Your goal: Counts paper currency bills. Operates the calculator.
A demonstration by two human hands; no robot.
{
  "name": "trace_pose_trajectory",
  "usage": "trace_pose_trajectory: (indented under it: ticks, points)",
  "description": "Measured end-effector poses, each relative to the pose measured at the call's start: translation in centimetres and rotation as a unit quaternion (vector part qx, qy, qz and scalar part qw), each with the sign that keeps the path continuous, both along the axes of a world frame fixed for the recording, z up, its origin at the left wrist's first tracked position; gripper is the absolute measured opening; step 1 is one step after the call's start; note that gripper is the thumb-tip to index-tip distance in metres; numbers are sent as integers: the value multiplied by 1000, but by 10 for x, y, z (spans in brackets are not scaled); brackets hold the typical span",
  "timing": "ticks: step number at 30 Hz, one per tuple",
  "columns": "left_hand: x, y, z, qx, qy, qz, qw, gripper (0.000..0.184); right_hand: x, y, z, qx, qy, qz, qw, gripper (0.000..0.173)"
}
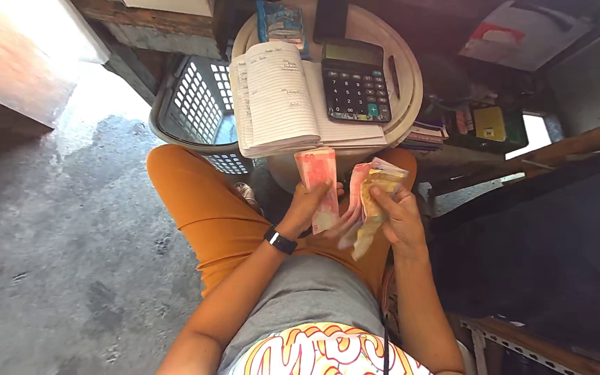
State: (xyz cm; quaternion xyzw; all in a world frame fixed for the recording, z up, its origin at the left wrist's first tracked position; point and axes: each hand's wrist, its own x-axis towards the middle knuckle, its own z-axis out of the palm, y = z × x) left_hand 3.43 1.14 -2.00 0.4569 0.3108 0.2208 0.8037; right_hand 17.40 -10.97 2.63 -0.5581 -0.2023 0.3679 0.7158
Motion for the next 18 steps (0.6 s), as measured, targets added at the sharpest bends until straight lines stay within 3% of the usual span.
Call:
trace_pose_trajectory:
  ticks: [3,8,14,16,18]
  points:
    - [6,-5,3,7,3,16,1000,14,-12,12,5,-15,22,3,1000,23]
    - [9,-8,1,17,-12,29,999,23,-20,29,-10,-65,29,-47,996,20]
    - [6,-3,0,-2,-16,12,1000,24,-6,13,-17,-12,3,-61,998,32]
    - [1,0,-3,-15,-21,1,1000,41,0,6,-11,-7,-19,-62,998,26]
    - [0,0,-3,-15,-19,2,1000,34,-1,6,-5,-13,-28,-42,999,22]
